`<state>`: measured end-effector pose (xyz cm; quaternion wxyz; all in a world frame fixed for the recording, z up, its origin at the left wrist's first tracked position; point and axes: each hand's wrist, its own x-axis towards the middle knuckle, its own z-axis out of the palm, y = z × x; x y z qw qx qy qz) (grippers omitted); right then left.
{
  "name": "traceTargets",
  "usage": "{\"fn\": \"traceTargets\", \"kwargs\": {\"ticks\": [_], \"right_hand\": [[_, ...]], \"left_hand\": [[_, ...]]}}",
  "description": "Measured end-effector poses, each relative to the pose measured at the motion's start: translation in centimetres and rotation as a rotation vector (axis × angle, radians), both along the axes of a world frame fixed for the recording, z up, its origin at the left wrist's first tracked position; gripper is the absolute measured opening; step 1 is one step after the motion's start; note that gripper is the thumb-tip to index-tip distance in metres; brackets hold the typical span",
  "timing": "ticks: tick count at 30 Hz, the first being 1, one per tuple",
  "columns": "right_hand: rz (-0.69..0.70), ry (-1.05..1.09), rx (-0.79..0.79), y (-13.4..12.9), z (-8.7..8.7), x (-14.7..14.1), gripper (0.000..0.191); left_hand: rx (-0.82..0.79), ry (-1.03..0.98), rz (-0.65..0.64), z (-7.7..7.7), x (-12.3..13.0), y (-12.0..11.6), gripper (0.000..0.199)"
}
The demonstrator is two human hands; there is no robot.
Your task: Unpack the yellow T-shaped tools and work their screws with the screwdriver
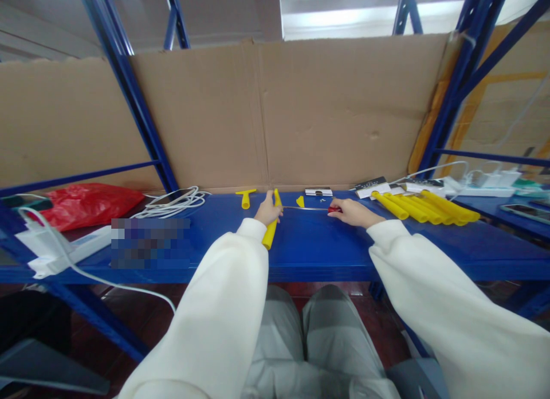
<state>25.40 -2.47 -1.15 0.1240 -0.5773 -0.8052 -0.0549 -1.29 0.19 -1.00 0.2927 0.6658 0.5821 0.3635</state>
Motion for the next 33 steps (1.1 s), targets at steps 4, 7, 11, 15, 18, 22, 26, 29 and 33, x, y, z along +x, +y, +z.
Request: {"fn": "traceTargets", "kwargs": {"ticks": [4,7,11,15,18,22,26,29,33], "right_hand": [[0.02,0.02,0.006,0.1,-0.1,0.1,0.018],[0.025,0.026,0.019,0.2,-0.2,0.2,0.017],[-0.008,0.021,0.003,0.2,-0.1,0.4,0.013],[-0.055,0.005,-0.017,0.4,-0.3,0.7,0.013],[-0.079,0.003,-0.01,0.7,-0.4,1.0,0.015],[-0.117,-0.002,0.001,1.0,-0.5,1.4,0.017],[-0.13,0.012,-0.007,1.4,-0.6,1.9,0.018],[-0.131,0.029,-0.025,1.6,-0.6,2.4,0.018],[-0.154,0.038,-0.052,1.8,-0.7,2.8,0.02]], "left_hand": [[0.008,-0.019,0.007,0.0,-0.1,0.0,0.057],[0.039,-0.05,0.04,0.1,-0.1,0.1,0.055],[0.104,-0.091,0.109,0.1,-0.3,0.4,0.05],[0.143,-0.074,0.12,-0.2,-0.4,0.8,0.054],[0.136,-0.021,0.083,-0.6,-0.6,1.1,0.053],[0.105,0.055,0.046,-0.9,-0.8,1.4,0.051],[0.094,0.055,0.036,-0.6,-0.7,1.0,0.05],[0.113,0.066,0.015,-0.2,-0.5,0.3,0.047],[0.119,0.107,-0.063,0.1,-0.1,-0.4,0.046]]}}
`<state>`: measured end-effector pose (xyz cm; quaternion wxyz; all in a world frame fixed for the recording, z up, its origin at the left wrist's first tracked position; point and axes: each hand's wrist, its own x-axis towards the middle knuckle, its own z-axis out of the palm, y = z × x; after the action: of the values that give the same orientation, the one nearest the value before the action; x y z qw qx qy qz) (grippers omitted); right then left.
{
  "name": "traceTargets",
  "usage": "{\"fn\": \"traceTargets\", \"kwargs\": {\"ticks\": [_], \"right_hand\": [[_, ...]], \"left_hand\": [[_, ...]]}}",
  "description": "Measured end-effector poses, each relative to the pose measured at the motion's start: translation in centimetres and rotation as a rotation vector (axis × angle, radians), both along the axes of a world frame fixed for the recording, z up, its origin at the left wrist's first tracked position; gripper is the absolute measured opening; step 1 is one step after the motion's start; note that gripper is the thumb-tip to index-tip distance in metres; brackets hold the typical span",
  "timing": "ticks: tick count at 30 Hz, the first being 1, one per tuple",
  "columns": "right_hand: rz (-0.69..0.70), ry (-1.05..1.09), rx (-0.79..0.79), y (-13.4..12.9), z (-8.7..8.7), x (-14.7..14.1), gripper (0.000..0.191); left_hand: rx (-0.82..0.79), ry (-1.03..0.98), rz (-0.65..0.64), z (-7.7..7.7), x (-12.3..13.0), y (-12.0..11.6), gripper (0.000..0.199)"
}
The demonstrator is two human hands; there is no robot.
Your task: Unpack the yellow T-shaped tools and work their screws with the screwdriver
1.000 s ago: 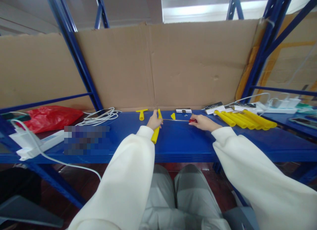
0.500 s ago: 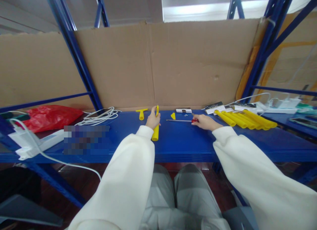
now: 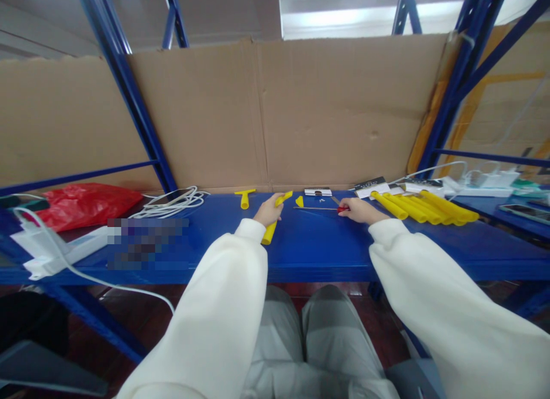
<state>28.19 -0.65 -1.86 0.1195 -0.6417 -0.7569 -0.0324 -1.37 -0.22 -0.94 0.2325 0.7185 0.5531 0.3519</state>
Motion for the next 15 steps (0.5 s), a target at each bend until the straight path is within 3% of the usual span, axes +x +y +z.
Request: {"fn": "traceTargets", "kwargs": {"ticks": [7,15], "right_hand": [[-0.033,-0.033,-0.005,0.25,-0.17,0.17,0.025],[0.024,-0.058,0.029,0.96,-0.45,0.05,0.029]], "left_hand": [[0.038,0.003,-0.137,0.03,0.27,-0.15,0.047],[0.025,-0.004,-0.178,-0.26,0.19,0.07,0.048]]}}
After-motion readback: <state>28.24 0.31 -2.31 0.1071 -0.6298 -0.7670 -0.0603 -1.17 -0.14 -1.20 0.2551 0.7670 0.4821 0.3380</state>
